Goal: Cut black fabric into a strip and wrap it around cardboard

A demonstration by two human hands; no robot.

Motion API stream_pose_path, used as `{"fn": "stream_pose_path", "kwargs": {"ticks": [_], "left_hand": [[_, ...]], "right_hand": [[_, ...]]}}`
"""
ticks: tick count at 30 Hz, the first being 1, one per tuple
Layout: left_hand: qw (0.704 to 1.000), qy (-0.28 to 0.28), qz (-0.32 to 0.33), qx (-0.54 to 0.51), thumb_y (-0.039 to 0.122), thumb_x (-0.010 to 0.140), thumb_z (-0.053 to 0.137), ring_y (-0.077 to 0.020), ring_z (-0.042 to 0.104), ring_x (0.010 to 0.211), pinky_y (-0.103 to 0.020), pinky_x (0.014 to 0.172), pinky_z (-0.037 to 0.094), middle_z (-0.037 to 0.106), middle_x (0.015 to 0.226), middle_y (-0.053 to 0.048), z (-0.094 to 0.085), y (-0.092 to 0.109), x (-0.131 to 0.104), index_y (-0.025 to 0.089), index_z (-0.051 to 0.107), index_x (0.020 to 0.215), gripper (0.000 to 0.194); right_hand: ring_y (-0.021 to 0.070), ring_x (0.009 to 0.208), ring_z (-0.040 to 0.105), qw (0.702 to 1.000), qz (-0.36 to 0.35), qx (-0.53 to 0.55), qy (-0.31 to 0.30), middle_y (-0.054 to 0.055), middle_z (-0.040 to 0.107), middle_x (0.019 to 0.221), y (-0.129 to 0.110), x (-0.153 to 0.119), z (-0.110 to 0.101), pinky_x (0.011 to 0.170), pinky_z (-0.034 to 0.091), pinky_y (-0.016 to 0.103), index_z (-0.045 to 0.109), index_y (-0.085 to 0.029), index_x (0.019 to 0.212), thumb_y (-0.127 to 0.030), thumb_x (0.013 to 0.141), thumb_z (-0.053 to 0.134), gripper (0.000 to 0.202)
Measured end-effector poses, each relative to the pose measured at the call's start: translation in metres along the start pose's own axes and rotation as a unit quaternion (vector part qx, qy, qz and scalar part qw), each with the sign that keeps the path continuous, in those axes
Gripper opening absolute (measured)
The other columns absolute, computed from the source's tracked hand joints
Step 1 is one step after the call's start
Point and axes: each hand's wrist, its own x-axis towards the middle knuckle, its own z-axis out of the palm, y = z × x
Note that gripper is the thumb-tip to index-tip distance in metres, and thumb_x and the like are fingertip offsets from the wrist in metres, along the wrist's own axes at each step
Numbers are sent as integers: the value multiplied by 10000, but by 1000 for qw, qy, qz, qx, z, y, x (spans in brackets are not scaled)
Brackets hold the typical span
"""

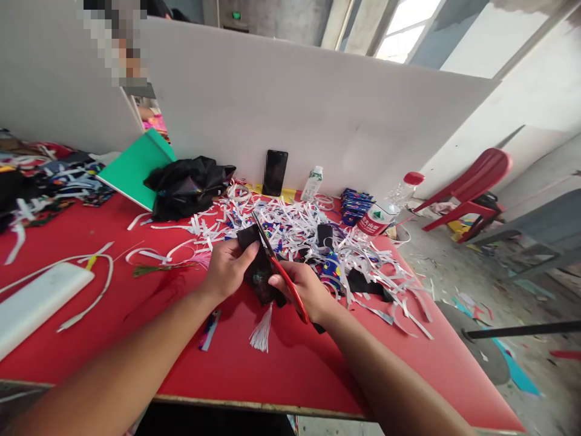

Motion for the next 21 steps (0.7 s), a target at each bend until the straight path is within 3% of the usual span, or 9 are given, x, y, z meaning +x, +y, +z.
{"fn": "stream_pose_path", "kwargs": {"ticks": [6, 12, 21], "left_hand": [[999, 5, 3, 35, 545, 745, 831, -130, 488, 562, -244, 507, 417, 616, 600, -14, 1, 1, 0, 160, 685, 632, 427], [999, 10, 13, 44, 524, 741, 824, -117, 449, 545, -232, 486, 383, 557, 567, 6, 0, -1, -1, 173, 647, 605, 416], [999, -1, 10, 31, 526, 772, 827, -120, 426, 560, -239, 498, 370, 530, 572, 12, -1, -1, -2, 181, 637, 602, 429]], "right_hand": [[156, 601, 485, 997, 27, -66, 14, -13, 565, 662, -6, -1, -1, 578, 386, 283, 591, -215, 787, -862, 817, 667, 652], [151, 617, 366, 977, 51, -196, 68, -23, 514, 637, -15, 0, 0, 583, 298, 300, 504, -238, 730, -930, 817, 545, 698], [150, 622, 295, 971, 56, -215, 88, -37, 457, 587, -10, 1, 1, 567, 270, 309, 495, -237, 670, -911, 812, 581, 695]]}}
